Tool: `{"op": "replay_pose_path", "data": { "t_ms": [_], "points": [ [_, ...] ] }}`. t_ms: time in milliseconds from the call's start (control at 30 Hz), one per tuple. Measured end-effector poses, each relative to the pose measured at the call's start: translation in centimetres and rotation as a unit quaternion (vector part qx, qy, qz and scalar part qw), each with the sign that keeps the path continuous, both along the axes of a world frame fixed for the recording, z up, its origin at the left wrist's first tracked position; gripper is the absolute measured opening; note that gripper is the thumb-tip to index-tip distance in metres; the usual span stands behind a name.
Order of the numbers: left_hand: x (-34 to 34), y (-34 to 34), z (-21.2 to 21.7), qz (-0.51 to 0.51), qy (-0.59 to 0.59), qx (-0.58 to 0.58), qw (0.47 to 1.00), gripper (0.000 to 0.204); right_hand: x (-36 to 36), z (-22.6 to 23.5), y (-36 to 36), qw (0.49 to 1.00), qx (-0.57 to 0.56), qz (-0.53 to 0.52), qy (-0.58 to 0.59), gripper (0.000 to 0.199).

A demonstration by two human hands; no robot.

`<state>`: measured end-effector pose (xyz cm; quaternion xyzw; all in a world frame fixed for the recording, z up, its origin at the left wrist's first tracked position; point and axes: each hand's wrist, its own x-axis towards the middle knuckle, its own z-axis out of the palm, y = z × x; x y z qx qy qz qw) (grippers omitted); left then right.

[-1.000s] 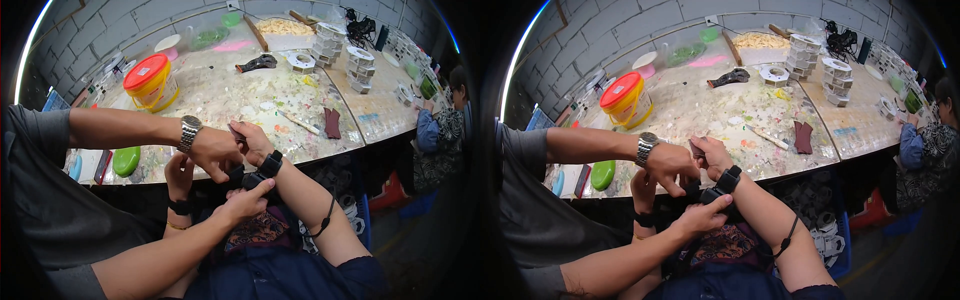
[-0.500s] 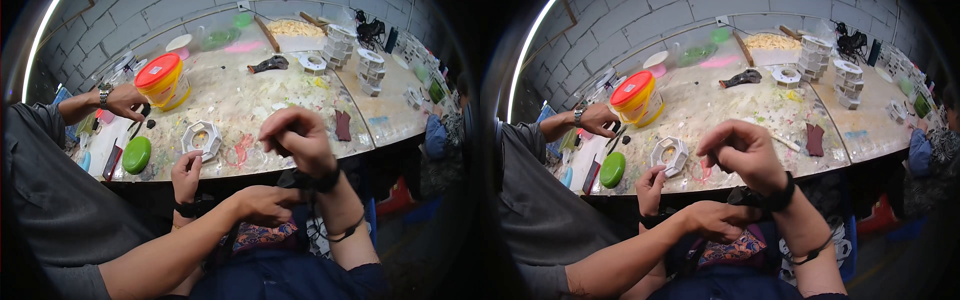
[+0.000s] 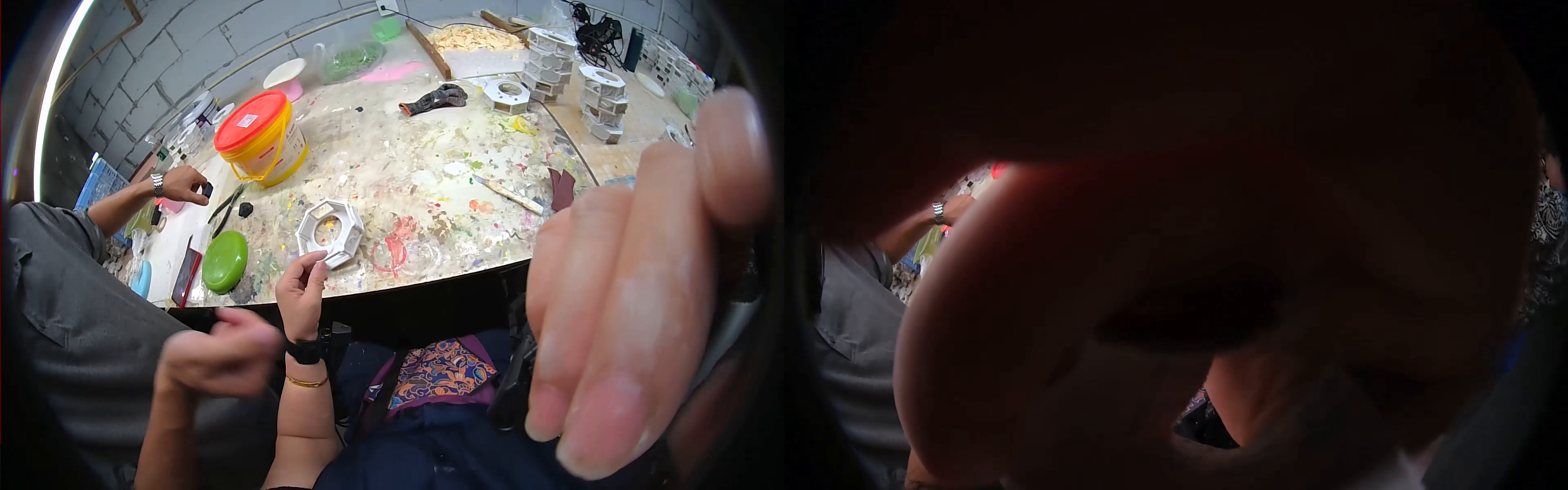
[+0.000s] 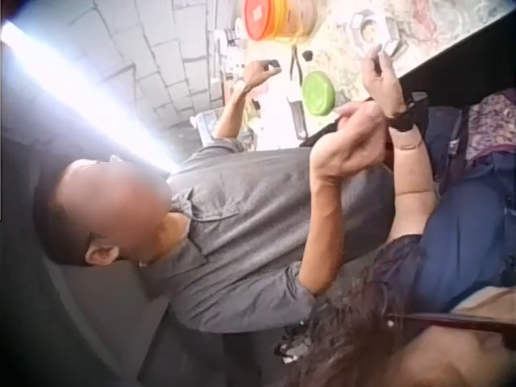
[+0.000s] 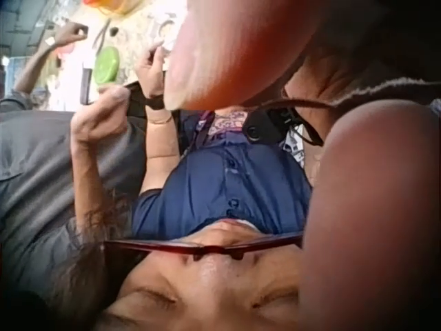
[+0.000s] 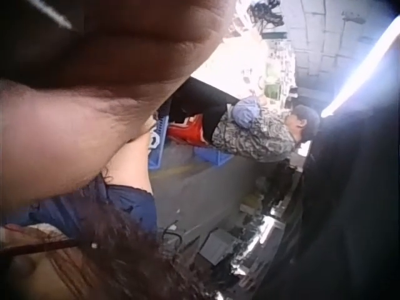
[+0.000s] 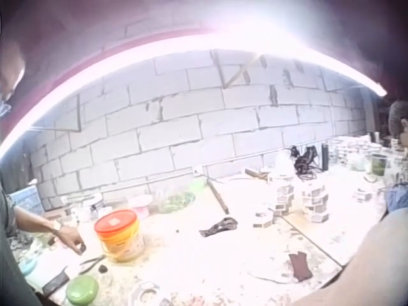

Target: The recorder is assembling and cleaning small plastic components at a factory workbench.

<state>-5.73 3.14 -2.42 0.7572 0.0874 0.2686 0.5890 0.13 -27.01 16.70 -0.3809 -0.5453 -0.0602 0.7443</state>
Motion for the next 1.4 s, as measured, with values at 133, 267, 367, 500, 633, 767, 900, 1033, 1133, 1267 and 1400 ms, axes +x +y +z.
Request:
{"op": "replay_pose_path", "data": {
  "t_ms": [133, 267, 367, 500, 633, 767, 900, 1033, 1133, 1267, 1400],
  "points": [
    [-0.5, 0.2, 0.2, 0.024, 0.009, 0.013, 1.0, 0.016, 0.0, -0.5, 0.4, 1.0, -0.019, 0.006, 0.006, 0.092],
    [-0.4, 0.4, 0.3, 0.018, -0.006, 0.001, 1.0, 0.016, 0.1, -0.5, 0.6, 0.999, -0.031, 0.008, 0.003, 0.09],
    [-0.3, 0.4, 0.6, 0.032, 0.012, 0.014, 0.999, 0.017, 0.1, -0.4, 0.6, 0.999, -0.04, 0.016, 0.002, 0.088],
    [-0.5, -0.8, 3.4, 0.031, -0.074, -0.037, 0.996, 0.019, 0.2, 0.0, 1.0, 0.998, -0.056, 0.027, 0.006, 0.086],
    [-2.3, -2.2, 8.9, 0.036, -0.199, 0.071, 0.977, 0.023, 0.7, 0.3, 1.4, 0.997, -0.068, 0.035, 0.006, 0.084],
    [-3.4, -3.1, 13.2, -0.027, -0.367, 0.192, 0.91, 0.031, 0.7, 0.2, 2.1, 0.997, -0.065, 0.034, 0.011, 0.082],
    [-4.1, -2.9, 14.4, -0.035, -0.319, 0.235, 0.917, 0.034, 0.6, -0.1, 2.7, 0.998, -0.045, 0.035, 0.002, 0.08],
    [-4.1, -2.5, 13.1, -0.025, -0.306, 0.152, 0.939, 0.03, 1.0, -0.1, 3.0, 0.999, -0.036, 0.032, 0.001, 0.077],
    [-4.4, -2.1, 12.3, -0.024, -0.287, 0.145, 0.947, 0.026, 1.1, -0.2, 3.2, 0.999, -0.026, 0.03, -0.005, 0.076],
    [-4.5, -1.6, 11.8, -0.032, -0.293, 0.142, 0.945, 0.025, 1.2, -0.3, 3.5, 0.999, -0.019, 0.029, -0.009, 0.074],
    [-4.6, -1.0, 11.6, -0.012, -0.219, 0.148, 0.964, 0.021, 1.2, -0.3, 3.7, 0.999, -0.02, 0.034, -0.006, 0.071]
  ]
}}
